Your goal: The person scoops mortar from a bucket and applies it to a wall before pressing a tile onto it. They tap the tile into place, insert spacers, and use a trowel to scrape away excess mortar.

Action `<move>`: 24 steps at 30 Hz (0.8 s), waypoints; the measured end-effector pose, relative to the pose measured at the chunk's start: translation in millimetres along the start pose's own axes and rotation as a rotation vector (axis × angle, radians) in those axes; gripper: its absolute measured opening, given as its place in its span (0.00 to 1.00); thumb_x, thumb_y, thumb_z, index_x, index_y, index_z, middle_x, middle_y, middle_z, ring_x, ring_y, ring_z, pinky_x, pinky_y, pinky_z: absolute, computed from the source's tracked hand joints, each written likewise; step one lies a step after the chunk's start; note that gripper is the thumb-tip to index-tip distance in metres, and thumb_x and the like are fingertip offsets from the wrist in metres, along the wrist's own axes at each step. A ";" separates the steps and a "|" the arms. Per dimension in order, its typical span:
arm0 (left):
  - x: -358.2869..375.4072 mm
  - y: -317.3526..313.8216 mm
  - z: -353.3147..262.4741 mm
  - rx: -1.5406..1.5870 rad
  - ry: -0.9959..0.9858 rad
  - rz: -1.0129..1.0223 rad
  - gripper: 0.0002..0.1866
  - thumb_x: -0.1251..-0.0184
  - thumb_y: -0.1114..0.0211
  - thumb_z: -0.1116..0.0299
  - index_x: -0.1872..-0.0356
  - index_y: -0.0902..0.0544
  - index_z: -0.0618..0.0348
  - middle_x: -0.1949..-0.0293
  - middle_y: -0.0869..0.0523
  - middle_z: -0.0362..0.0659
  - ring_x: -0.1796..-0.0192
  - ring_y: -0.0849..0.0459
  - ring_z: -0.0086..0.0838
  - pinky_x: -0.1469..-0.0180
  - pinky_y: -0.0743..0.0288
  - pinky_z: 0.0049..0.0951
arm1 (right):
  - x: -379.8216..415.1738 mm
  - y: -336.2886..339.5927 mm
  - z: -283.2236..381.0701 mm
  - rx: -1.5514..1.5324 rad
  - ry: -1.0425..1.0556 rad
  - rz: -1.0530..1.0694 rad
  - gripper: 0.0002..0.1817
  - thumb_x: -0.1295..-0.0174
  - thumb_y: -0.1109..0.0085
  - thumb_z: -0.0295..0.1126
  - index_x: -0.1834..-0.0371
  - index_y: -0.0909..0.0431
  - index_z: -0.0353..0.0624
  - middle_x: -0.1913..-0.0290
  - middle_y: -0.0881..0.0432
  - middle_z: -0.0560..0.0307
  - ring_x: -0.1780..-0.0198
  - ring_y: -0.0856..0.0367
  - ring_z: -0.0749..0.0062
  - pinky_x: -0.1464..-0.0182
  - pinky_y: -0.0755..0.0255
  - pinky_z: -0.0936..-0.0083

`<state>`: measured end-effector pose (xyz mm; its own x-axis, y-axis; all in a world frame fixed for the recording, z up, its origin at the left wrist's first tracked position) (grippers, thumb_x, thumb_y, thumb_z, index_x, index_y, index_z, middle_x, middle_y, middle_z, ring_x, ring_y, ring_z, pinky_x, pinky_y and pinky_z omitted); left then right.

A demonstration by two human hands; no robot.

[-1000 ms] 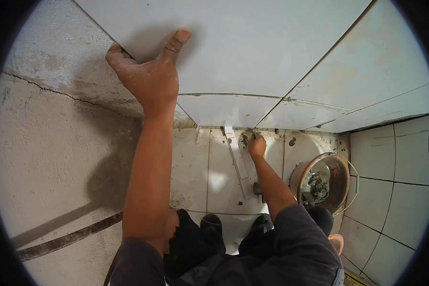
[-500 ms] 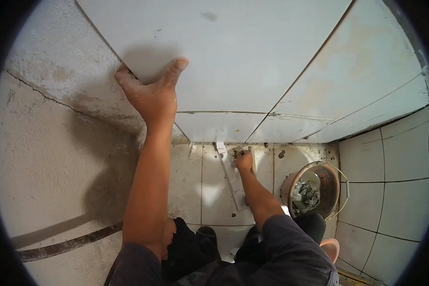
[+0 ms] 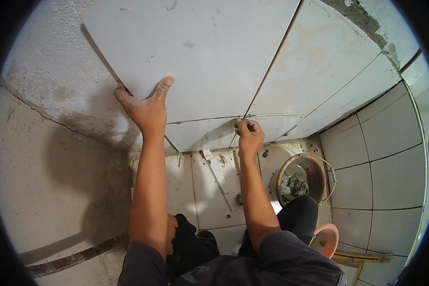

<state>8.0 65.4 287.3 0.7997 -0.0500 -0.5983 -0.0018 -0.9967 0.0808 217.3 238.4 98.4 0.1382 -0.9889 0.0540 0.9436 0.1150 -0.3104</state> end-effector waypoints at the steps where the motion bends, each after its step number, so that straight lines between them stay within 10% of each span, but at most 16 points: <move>1: -0.4 -1.0 1.0 0.031 0.012 0.019 0.48 0.62 0.19 0.59 0.46 0.42 0.73 0.52 0.32 0.52 0.48 0.30 0.37 0.44 0.32 0.32 | -3.4 -0.1 -2.7 0.024 -0.016 0.018 0.06 0.48 0.37 0.25 0.75 0.23 0.33 0.77 0.21 0.58 0.75 0.24 0.80 0.71 0.31 0.85; 18: 0.8 -0.6 0.7 0.017 -0.001 -0.004 0.45 0.62 0.19 0.60 0.49 0.38 0.73 0.54 0.28 0.51 0.52 0.26 0.35 0.49 0.29 0.30 | -7.8 -3.2 7.5 0.147 -0.034 0.186 0.08 0.52 0.33 0.28 0.76 0.21 0.34 0.78 0.22 0.63 0.74 0.30 0.84 0.70 0.36 0.86; 24: 0.5 4.7 -3.7 0.009 -0.009 -0.041 0.48 0.67 0.18 0.55 0.50 0.38 0.75 0.58 0.24 0.54 0.56 0.23 0.37 0.54 0.26 0.32 | 12.1 -15.2 165.5 0.527 0.767 0.025 0.16 0.54 0.28 0.37 0.68 0.21 0.38 0.70 0.20 0.56 0.67 0.23 0.72 0.65 0.31 0.77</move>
<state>10.7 60.9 290.4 0.7936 -0.0092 -0.6083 0.0255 -0.9985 0.0484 254.5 240.2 260.8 0.1009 -0.7558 -0.6470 0.9838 -0.0211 0.1780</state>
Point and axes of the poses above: each hand's wrist, its own x-axis away from the middle knuckle, its own y-axis out of the back of the hand, z = x × y, the point moved 7 cm from there along -x, towards the middle knuckle
